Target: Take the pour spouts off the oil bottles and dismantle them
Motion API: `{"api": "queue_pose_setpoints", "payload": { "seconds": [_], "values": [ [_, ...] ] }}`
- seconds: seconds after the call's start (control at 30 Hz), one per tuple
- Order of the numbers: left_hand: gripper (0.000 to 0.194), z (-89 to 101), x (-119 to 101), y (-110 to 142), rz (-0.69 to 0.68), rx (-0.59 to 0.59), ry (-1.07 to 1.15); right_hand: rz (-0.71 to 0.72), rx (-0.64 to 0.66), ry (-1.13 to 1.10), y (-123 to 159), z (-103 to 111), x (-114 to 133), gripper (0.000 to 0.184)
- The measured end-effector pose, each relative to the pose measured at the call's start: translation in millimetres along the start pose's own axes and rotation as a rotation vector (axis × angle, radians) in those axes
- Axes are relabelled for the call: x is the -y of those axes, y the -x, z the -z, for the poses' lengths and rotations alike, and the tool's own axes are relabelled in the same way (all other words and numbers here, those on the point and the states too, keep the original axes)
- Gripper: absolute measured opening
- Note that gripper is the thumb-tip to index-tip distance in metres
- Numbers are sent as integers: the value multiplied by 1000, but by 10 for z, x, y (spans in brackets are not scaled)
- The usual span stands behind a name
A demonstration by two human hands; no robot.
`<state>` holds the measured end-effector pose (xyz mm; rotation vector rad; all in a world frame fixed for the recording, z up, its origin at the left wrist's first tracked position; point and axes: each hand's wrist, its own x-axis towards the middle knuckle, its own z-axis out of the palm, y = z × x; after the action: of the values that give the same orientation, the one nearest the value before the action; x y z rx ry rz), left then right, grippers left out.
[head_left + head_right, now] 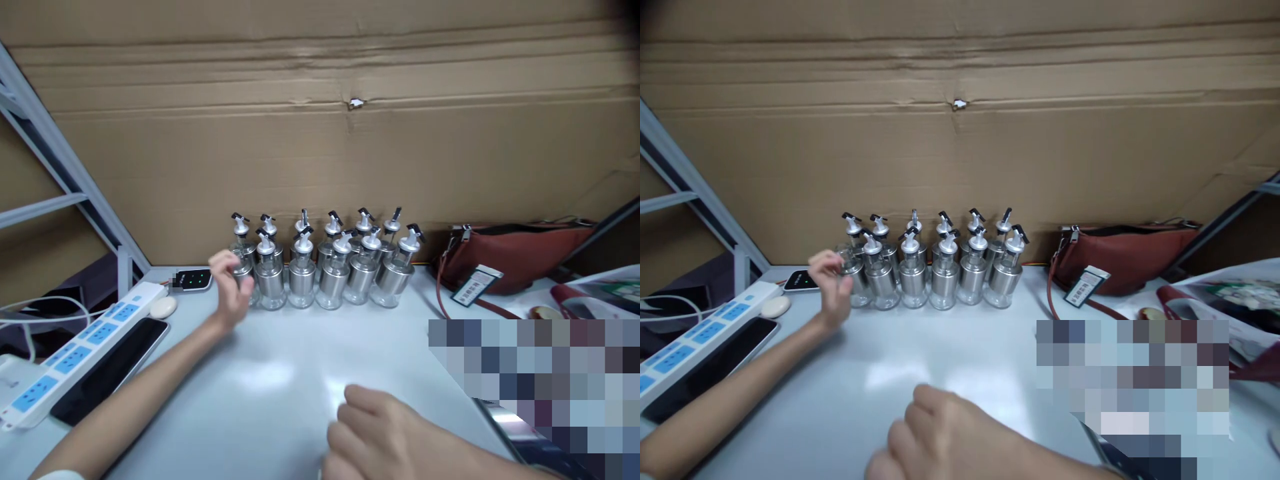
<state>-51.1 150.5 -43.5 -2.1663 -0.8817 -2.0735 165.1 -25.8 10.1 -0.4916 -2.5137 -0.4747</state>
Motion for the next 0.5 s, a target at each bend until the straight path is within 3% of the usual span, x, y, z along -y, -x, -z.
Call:
{"api": "queue_pose_setpoints", "payload": {
  "seconds": [0.13, 0.17, 0.23, 0.33, 0.4, 0.5],
  "values": [
    [35, -9, -610, 433, -166, 228, 163, -327, -65, 49, -46, -313, -223, 64],
    [35, -8, -723, 515, -102, 338, 287, -383, -53, 34, -22, -380, -263, 65],
    [37, -12, -862, 611, 192, 609, 550, -466, -39, -3, 47, -484, -313, 64],
    [66, -50, -896, 614, 595, 936, 777, -556, -65, -24, 139, -585, -330, 61],
    [79, -95, -878, 584, 663, 1082, 716, -602, -47, -46, 170, -637, -319, 59],
    [50, -164, -875, 583, 590, 1192, 510, -633, -2, -75, 170, -689, -296, 60]
  ]
}}
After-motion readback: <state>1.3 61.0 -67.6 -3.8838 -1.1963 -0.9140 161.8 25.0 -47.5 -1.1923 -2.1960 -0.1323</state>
